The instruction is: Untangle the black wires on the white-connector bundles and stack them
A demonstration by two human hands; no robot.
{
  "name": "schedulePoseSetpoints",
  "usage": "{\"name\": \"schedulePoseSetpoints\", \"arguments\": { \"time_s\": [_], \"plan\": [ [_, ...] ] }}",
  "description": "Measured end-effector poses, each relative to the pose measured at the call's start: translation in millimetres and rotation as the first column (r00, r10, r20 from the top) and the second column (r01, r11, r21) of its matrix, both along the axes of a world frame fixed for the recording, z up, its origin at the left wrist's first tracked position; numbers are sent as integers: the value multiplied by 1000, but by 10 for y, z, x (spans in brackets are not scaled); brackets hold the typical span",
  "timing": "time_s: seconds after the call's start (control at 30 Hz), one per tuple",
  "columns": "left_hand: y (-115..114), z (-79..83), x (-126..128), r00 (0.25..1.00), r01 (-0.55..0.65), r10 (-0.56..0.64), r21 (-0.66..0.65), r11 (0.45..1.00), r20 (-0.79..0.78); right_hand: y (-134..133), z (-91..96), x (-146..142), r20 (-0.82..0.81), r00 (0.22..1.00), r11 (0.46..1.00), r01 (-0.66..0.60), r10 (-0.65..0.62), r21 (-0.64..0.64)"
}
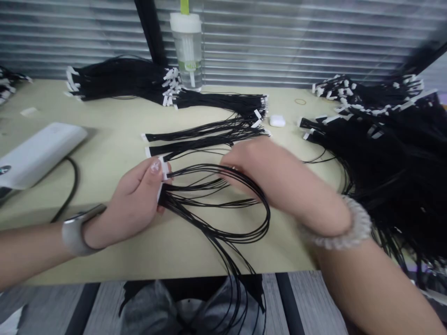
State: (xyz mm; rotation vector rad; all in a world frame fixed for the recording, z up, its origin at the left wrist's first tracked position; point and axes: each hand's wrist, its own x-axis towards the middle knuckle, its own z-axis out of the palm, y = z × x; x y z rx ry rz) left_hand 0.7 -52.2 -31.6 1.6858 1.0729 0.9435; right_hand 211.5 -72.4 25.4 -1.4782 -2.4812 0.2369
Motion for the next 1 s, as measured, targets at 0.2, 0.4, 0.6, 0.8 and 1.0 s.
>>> {"name": "schedulePoseSetpoints", "arguments": {
  "time_s": [0.2, 0.4, 0.6, 0.8, 1.0],
  "plan": [
    [-2, 0, -1, 1000, 15, -15, -20, 1000, -9, 73, 165, 259, -706, 662, 794, 558, -252, 240],
    [-9, 19, -9, 997, 76, -76, 4, 997, -19, 160, 236, 319, -978, 115, 855, 510, -174, -92],
    [-10, 12, -13, 995, 97, -96, 14, 995, -4, 10, 74, 1, -762, 638, 957, 275, -108, 95],
    [-13, -5, -27, 993, 113, -111, 53, 992, -35, -90, -42, -255, -269, 963, 963, 93, -22, 255],
    [-27, 11, -26, 988, 155, -155, 20, 988, 4, -83, -141, -305, -181, 983, 945, 68, -10, 320]
  ]
}}
